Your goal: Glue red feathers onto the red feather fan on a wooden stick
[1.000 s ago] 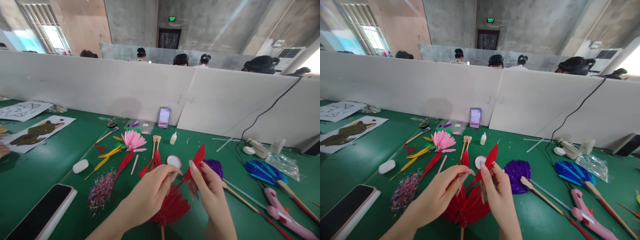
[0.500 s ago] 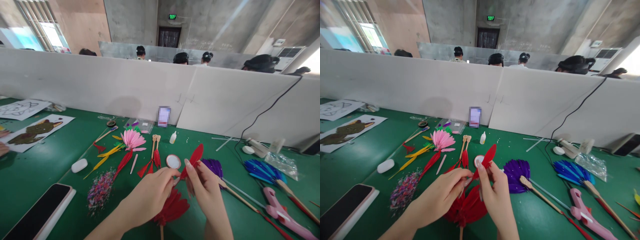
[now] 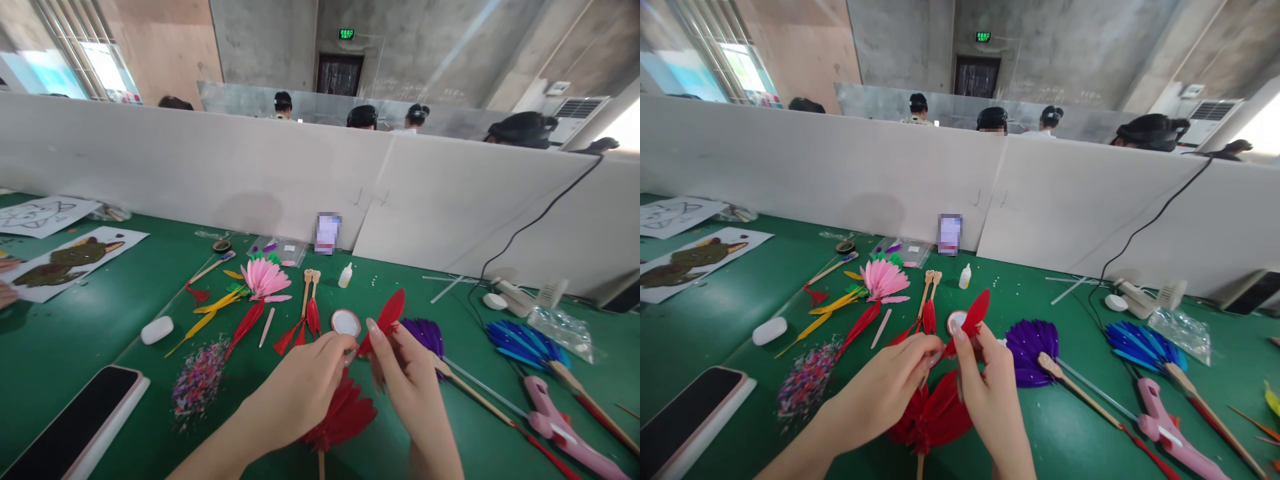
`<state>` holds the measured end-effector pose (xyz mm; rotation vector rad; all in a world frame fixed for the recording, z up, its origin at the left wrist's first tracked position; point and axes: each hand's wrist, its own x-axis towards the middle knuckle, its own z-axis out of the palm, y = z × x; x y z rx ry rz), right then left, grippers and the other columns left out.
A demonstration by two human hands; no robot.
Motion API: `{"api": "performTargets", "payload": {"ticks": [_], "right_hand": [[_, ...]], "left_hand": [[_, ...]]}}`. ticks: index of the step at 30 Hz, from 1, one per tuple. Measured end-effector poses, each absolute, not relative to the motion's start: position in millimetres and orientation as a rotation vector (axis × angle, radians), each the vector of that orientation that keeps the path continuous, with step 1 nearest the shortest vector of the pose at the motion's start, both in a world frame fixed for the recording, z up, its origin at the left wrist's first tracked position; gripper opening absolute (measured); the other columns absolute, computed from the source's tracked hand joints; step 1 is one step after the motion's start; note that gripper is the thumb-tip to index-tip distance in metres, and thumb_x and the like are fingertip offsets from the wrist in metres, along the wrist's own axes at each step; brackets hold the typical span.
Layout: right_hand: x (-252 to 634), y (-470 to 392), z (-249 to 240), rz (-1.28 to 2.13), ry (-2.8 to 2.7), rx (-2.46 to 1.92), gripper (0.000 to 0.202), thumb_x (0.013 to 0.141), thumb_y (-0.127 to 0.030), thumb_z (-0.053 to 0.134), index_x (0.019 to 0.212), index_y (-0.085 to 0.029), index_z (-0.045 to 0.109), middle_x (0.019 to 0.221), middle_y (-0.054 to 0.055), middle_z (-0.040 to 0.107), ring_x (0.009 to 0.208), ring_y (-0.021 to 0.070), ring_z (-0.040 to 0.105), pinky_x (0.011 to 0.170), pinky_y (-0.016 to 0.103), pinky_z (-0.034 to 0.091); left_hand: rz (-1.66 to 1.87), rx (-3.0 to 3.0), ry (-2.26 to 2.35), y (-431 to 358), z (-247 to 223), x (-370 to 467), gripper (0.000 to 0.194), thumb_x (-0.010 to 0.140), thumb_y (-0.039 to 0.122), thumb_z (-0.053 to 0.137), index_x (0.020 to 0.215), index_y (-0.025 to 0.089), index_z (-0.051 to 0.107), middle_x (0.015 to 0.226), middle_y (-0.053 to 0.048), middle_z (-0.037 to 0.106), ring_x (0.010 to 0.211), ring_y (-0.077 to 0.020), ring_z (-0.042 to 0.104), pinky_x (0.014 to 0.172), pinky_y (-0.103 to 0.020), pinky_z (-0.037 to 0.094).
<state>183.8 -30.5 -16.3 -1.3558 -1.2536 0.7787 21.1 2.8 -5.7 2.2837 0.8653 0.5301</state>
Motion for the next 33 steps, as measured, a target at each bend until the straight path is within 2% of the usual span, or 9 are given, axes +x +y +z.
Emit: {"api": "performTargets", "payload": {"ticks": [7,14,22,28,33], "right_hand": [[186.7,-29.9,-19.9,0.772,-1.234,-1.322,0.028,0.094,-0.038,0.052,0.071,-0.021,0.047,0.051,-0.007,0.043,0.043,0.0073,0.037,0.039,0.020,0.028],[187.6,-29.2,-20.3,0.781,-1.232,-1.307,0.030,0.094,-0.038,0.052,0.070,-0.021,0.046,0.049,-0.008,0.040,0.041,0.0064,0.036,0.038,0.020,0.026],[188.5,-30.5,-20.2,0.799,-1.216,-1.316,0.030,0.094,-0.039,0.051,0.071,-0.021,0.046,0.051,-0.008,0.041,0.041,0.0063,0.036,0.038,0.020,0.027],[186.6,-31.0,-19.6,0.875,-1.243,-1.281,0.031,0.093,-0.039,0.053,0.069,-0.022,0.043,0.052,-0.008,0.040,0.042,0.0065,0.035,0.037,0.020,0.027],[186.1,-30.1,-17.3,0.839,-1.173,-1.261,0.033,0.092,-0.041,0.054,0.068,-0.021,0.045,0.046,-0.009,0.036,0.037,0.0067,0.035,0.035,0.020,0.027]], "left_hand": [[0.539,2.170,0.890,0.0,-4.4,26.2,0.020,0.097,0.015,0.029,0.103,0.022,0.047,0.076,0.002,0.054,0.061,-0.0131,0.050,0.057,-0.025,0.035],[0.559,2.034,0.900,-2.7,-6.5,30.0,0.024,0.100,0.025,0.026,0.107,0.022,0.048,0.071,0.003,0.052,0.061,-0.0135,0.050,0.059,-0.025,0.038],[0.617,2.035,0.892,-5.5,-14.0,30.3,0.023,0.100,0.023,0.027,0.111,0.024,0.047,0.074,0.002,0.053,0.063,-0.0134,0.051,0.061,-0.024,0.039],[0.758,2.015,0.918,-1.9,-12.1,28.0,0.022,0.100,0.025,0.027,0.105,0.021,0.048,0.073,0.002,0.053,0.060,-0.0124,0.049,0.057,-0.023,0.040],[0.768,2.036,0.924,0.8,-5.6,25.1,0.022,0.099,0.025,0.030,0.109,0.021,0.050,0.074,0.002,0.055,0.061,-0.0119,0.051,0.060,-0.023,0.041]]}}
